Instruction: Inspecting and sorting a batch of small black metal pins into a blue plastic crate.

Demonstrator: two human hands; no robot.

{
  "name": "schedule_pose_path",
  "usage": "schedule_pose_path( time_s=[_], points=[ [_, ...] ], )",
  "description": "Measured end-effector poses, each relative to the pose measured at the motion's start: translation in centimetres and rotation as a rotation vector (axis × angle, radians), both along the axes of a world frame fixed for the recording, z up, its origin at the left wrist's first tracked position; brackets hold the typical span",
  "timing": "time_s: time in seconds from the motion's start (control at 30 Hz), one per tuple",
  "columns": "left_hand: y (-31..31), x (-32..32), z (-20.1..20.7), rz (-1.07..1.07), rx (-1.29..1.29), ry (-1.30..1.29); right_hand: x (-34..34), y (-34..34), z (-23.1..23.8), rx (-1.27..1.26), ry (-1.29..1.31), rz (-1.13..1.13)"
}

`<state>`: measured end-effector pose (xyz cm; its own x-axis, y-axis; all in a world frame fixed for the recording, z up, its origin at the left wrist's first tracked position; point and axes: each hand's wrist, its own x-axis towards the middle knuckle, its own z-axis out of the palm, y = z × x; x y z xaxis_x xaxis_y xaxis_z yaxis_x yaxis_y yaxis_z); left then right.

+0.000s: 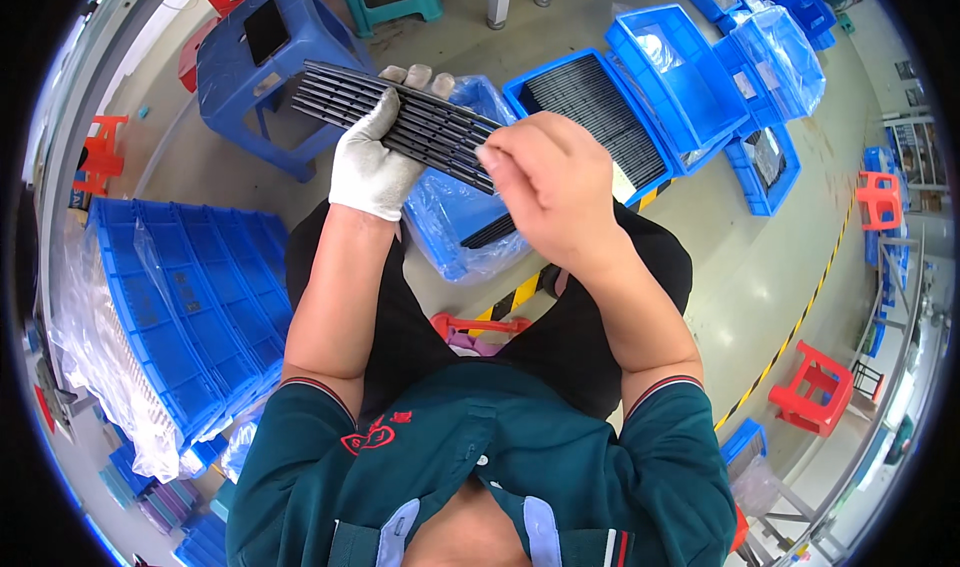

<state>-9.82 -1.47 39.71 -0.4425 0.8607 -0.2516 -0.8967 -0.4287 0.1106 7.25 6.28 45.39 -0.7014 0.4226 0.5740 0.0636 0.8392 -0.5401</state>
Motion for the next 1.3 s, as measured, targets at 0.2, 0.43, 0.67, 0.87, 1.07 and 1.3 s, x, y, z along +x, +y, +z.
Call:
schedule_pose_path(
  time_s=[0.2,0.43,0.67,0.87,1.07,1.3],
  points=[
    [-0.6,-0.7,0.6,0.043,0.038,-0.051,1.3,0.6,-0.2,-0.512,-0.129,0.022],
    [-1.0,-1.0,1.1,0.034,0.112,-0.075,0.6,0.8,-2.2,0.153,0.017,0.095],
    [-0.8,-0.7,1.1,-0.006,0.119,-0.11,-0.2,0.5,-3.1,0.317,0.124,0.088],
    [-1.0,-0.8,1.3,-0.011,0.122,-0.049,-0.2,0.6,-3.2,0.368,0.146,0.089],
    [-1.3,-1.1,1.2,-0.038,0.178,-0.018,0.1,0.6,-2.9,0.459,0.112,0.055],
    [-1.4,-1.5,0.9,-0.037,0.216,0.031,0.2,0.2,-2.6,0.288,0.075,0.128]
  ],
)
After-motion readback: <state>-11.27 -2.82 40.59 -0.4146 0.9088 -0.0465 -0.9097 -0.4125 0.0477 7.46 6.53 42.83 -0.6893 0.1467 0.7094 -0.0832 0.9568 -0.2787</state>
